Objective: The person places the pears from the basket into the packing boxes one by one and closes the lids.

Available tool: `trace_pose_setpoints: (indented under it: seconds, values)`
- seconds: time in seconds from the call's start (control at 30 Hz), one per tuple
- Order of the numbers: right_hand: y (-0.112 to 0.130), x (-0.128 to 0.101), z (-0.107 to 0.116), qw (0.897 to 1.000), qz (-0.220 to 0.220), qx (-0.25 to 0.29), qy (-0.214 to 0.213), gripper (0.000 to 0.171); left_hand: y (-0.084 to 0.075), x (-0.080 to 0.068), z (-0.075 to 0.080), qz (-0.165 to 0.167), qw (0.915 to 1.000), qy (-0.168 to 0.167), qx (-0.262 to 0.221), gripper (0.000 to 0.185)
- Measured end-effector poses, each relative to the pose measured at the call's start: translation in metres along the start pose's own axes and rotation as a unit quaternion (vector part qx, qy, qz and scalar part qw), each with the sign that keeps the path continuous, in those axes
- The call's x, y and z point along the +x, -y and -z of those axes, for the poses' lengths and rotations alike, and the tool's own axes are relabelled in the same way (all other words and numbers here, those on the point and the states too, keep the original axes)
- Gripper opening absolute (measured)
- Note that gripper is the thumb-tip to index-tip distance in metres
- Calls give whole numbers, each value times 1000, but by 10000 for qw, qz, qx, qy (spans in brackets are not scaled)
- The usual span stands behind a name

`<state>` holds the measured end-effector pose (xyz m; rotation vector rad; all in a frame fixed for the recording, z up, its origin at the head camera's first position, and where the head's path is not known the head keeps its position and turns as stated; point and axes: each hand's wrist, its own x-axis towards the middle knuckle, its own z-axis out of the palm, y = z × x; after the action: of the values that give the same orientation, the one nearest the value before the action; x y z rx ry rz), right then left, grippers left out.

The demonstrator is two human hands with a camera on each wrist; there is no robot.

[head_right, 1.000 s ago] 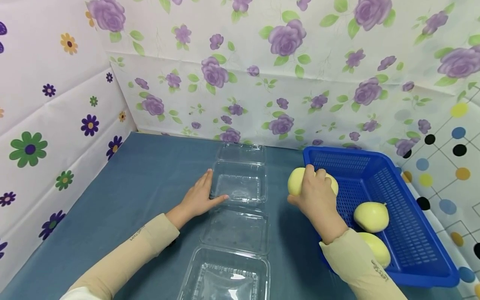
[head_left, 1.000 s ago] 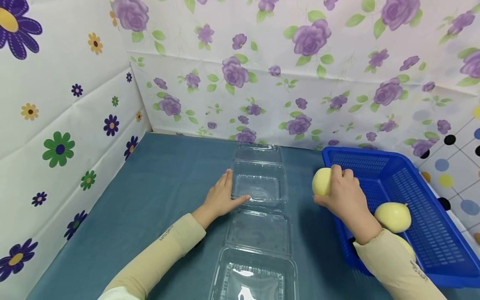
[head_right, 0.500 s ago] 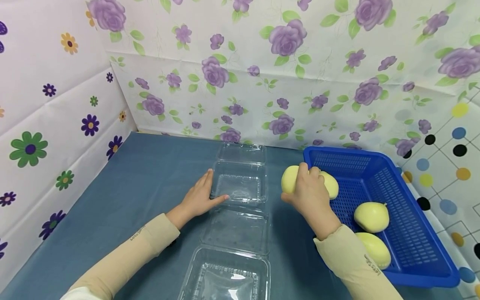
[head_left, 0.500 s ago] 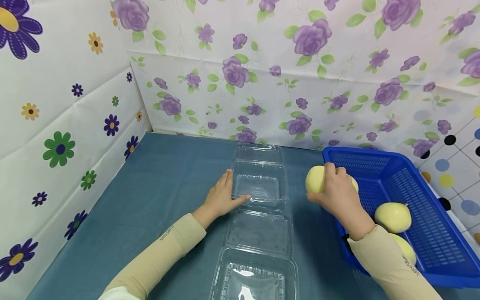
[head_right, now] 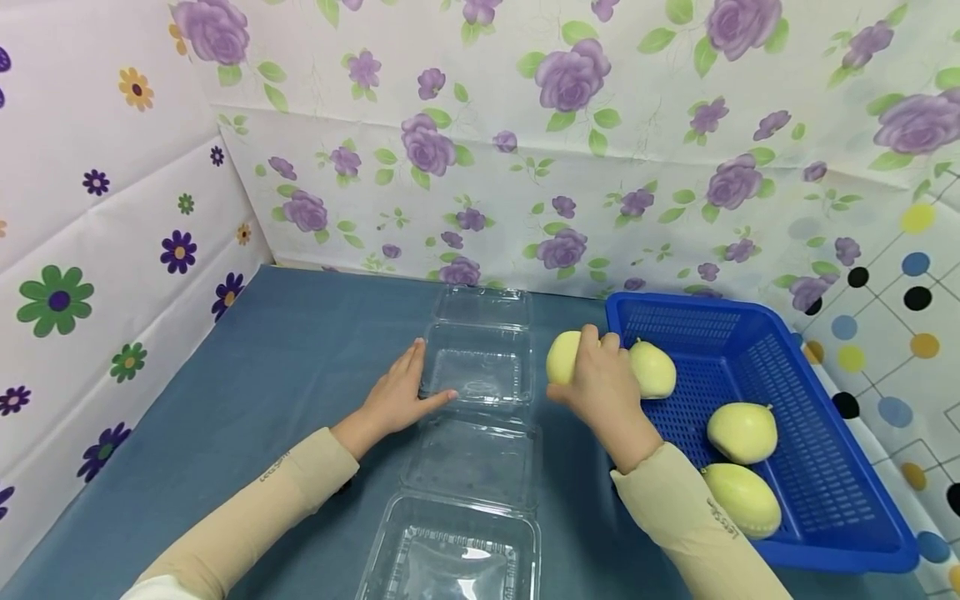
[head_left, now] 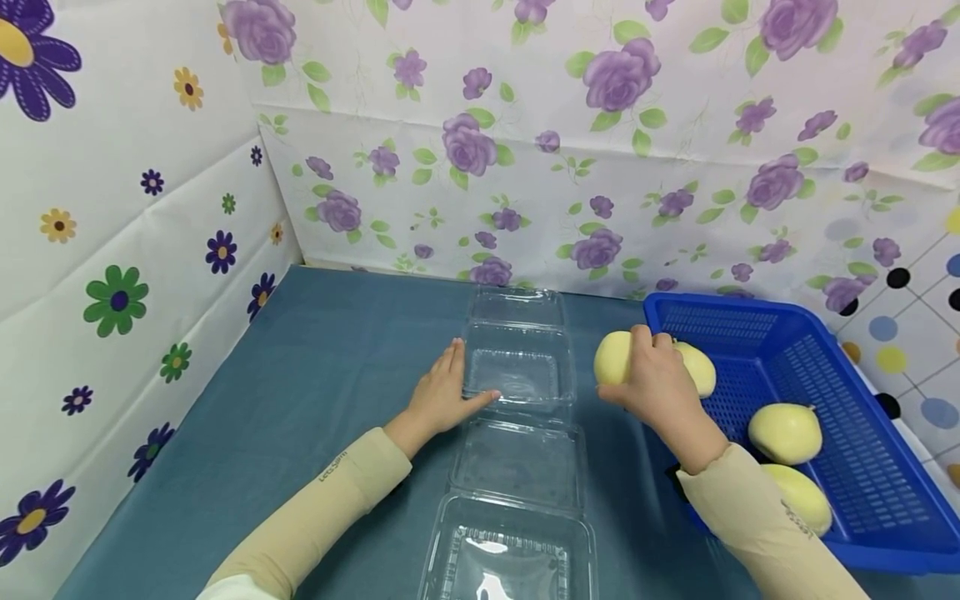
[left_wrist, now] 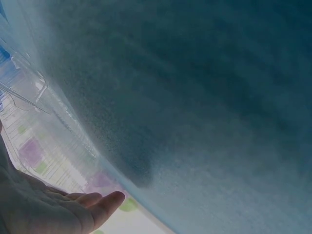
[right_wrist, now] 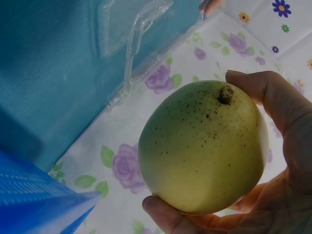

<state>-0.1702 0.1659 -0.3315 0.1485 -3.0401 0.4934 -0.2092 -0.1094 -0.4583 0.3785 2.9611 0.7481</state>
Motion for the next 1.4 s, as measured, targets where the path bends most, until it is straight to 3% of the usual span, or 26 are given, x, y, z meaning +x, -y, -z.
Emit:
trace_pose_setpoints:
  seconds: [0.5, 0.8, 1.4]
  values:
    - [13, 12, -12, 9996, -145, 141, 189, 75, 3, -1, 1, 17, 10000, -55, -25, 103]
    - [18, 15, -23, 9993, -232, 294, -56, 81, 4, -2, 3, 17, 9999, -154, -7, 103]
    - [24, 19, -44, 9978, -285, 593, 22, 86, -2, -1, 2, 58, 9999, 88, -97, 103]
